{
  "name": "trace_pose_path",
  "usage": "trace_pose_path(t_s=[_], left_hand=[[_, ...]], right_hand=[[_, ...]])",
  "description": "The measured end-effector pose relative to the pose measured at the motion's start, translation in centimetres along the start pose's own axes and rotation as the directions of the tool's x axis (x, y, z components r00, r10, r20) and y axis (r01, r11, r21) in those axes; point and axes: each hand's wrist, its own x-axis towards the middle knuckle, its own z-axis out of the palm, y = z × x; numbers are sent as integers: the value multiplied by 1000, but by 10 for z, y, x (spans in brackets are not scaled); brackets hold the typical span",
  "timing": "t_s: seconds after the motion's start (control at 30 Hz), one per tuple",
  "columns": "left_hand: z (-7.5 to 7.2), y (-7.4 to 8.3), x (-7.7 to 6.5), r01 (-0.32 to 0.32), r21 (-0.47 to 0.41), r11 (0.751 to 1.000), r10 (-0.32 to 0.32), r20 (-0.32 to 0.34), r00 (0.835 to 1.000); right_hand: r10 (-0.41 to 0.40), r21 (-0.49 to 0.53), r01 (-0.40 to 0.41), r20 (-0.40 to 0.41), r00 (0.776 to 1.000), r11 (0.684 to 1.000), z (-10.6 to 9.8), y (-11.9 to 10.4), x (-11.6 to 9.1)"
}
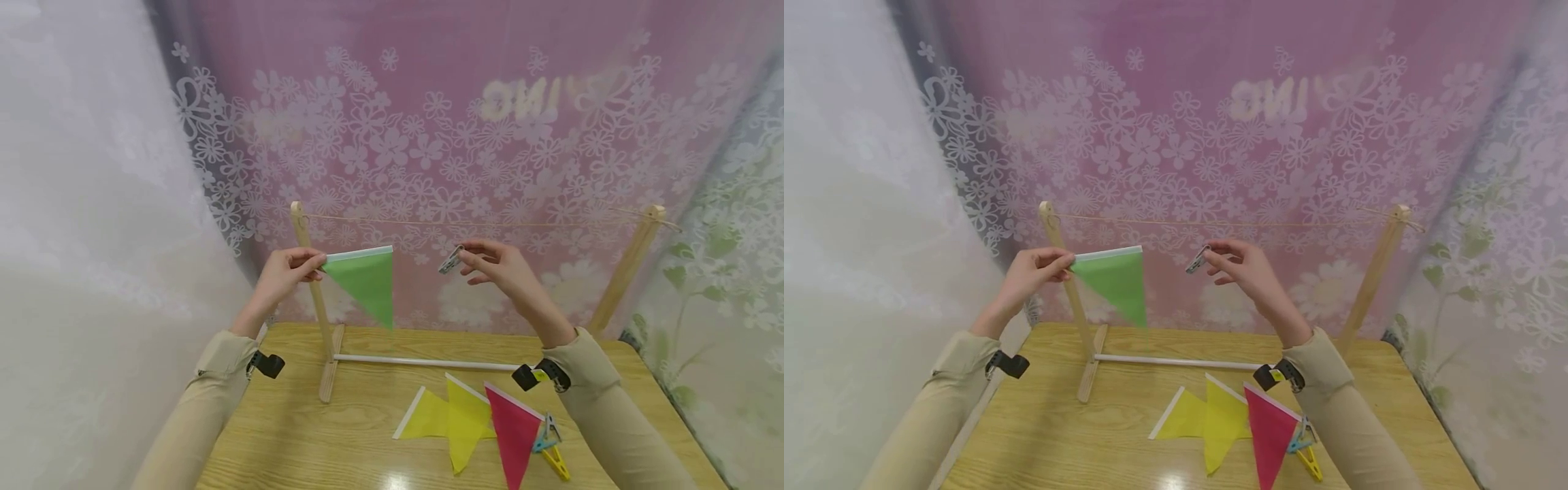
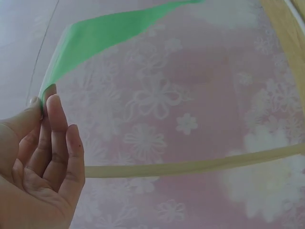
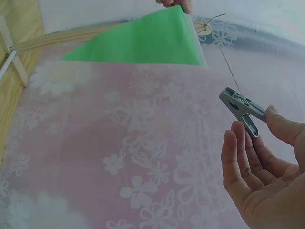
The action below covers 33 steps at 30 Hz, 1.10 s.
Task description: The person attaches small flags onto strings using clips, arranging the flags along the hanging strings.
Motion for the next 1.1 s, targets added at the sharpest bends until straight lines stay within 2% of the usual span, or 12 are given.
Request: trace_pose_path(t_s=[0.1,0.23,0.53,0.8,1.1], left_hand=[[-7,7,6,-49,23,999,49,-31,998],[-15,13,12,-83,40,996,85,-58,995],[-21,23,23,-98,-26,995,96,-75,993],[-26,28,31,-132,53,990,136,-87,987],[-31,31,33,-114,107,988,123,-85,989]], right_hand=[[-20,3,20,-2,1000,1000,4,-7,4],[-35,35,35,-7,999,999,9,-17,11],[-108,92,111,-36,993,990,22,-43,26],[-134,103,140,-70,989,985,34,-56,41],[-197,62,203,-87,976,977,47,-76,61]])
